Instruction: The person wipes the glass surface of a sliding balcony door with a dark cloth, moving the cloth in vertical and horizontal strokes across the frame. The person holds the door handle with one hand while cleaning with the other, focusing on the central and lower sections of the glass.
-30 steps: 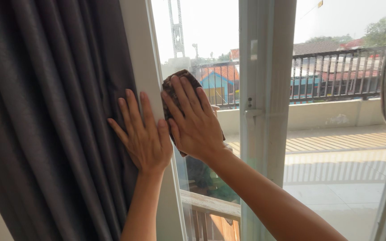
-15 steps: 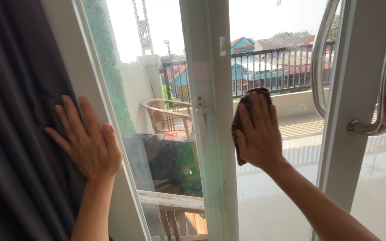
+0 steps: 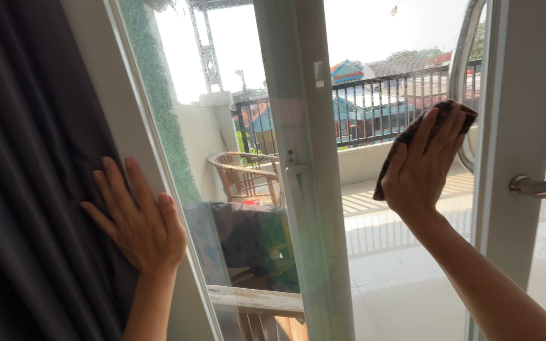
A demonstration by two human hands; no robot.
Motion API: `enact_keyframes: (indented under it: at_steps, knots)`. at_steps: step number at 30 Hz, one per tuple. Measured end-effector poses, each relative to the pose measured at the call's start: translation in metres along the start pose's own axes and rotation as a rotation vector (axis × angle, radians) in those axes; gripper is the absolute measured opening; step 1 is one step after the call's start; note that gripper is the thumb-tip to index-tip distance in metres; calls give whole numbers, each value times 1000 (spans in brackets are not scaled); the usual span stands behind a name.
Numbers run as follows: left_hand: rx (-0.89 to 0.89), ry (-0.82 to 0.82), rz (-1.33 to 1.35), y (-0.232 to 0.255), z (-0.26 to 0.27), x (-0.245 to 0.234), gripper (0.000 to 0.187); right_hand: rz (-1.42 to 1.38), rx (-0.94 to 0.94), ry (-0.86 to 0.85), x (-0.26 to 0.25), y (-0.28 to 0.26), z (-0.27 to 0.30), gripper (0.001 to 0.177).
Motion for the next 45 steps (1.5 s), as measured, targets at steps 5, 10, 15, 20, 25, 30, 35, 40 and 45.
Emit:
enact_keyframes:
  at_steps: [5, 10, 15, 20, 25, 30, 35, 40, 45]
  knots:
    - [-7, 9, -11, -1, 1, 0, 68, -67, -153, 20, 11, -106, -20, 65]
    - [-15, 9, -14, -3, -1, -1, 68, -139, -324, -50, 24, -218, -3, 65]
    - [-10, 27, -9, -3, -3, -4, 68, -241, -469, -147, 24, -296, 49, 62]
    - [2, 23, -5, -4, -4, -6, 67, -293, -586, -237, 23, -296, 80, 58]
    - [4, 9, 12, -3, -3, -6, 68, -268, -641, -292, 18, -239, 96, 55]
    - [16, 12, 18, -2, -3, -6, 70, -145, -547, -269, 14, -139, 93, 57]
    - [16, 6, 22, -2, -2, -6, 70, -99, -390, -145, -3, -25, 67, 63]
    - [8, 6, 19, -2, -3, -6, 70, -17, -228, -87, -18, 46, 35, 66]
    - [-6, 8, 22, 0, -1, -6, 70, 18, -54, 16, -7, 24, 22, 65]
Point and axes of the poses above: each hand's wrist, its own z-axis away from the middle knuckle, its own x-axis out of the palm, y = z × x, the point moved 9 cm from there along -z, towards the middle knuckle, and after that the axes turned 5 degrees about x, right-handed, at the moved point
